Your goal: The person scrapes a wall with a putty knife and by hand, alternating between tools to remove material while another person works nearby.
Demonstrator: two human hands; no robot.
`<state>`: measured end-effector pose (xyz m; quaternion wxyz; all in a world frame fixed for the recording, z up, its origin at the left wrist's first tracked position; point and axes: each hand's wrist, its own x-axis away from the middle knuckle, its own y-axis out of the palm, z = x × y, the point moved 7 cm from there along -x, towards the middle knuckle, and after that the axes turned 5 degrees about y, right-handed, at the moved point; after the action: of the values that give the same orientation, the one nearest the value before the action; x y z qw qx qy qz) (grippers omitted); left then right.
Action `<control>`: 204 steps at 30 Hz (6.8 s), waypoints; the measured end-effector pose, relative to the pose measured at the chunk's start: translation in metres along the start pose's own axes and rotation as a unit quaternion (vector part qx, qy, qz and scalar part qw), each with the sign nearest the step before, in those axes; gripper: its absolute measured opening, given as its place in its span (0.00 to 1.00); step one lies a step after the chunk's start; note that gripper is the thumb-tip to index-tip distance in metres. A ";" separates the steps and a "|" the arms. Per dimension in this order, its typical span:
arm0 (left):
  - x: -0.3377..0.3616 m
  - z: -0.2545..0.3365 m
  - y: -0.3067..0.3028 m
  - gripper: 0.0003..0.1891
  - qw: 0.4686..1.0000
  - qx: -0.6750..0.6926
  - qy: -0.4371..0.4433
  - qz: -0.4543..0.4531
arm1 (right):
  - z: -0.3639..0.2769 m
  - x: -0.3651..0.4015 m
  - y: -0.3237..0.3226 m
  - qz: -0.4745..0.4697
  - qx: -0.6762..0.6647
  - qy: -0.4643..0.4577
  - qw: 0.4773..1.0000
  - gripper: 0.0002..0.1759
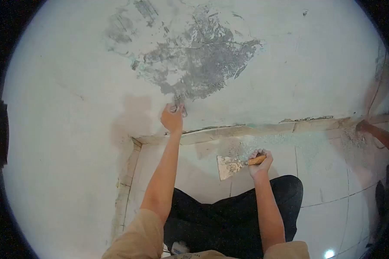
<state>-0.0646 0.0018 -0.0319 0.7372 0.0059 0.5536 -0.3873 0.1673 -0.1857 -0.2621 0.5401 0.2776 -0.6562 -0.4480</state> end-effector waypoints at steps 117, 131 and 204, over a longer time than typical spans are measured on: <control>-0.063 0.138 0.000 0.05 0.948 0.076 0.282 0.124 | 0.006 -0.001 0.010 0.041 0.126 0.001 0.991 0.09; -0.073 0.120 -0.001 0.05 0.973 0.135 0.164 0.087 | 0.004 -0.002 0.013 0.031 0.115 -0.005 0.993 0.10; -0.086 0.176 -0.002 0.05 0.919 -0.007 0.390 0.057 | 0.007 -0.005 0.007 0.034 0.188 -0.029 0.981 0.11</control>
<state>0.0694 -0.0280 0.1071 0.4834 0.1829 0.7987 -0.3081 0.1631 -0.1764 -0.2587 0.4739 0.3392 -0.7529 -0.3058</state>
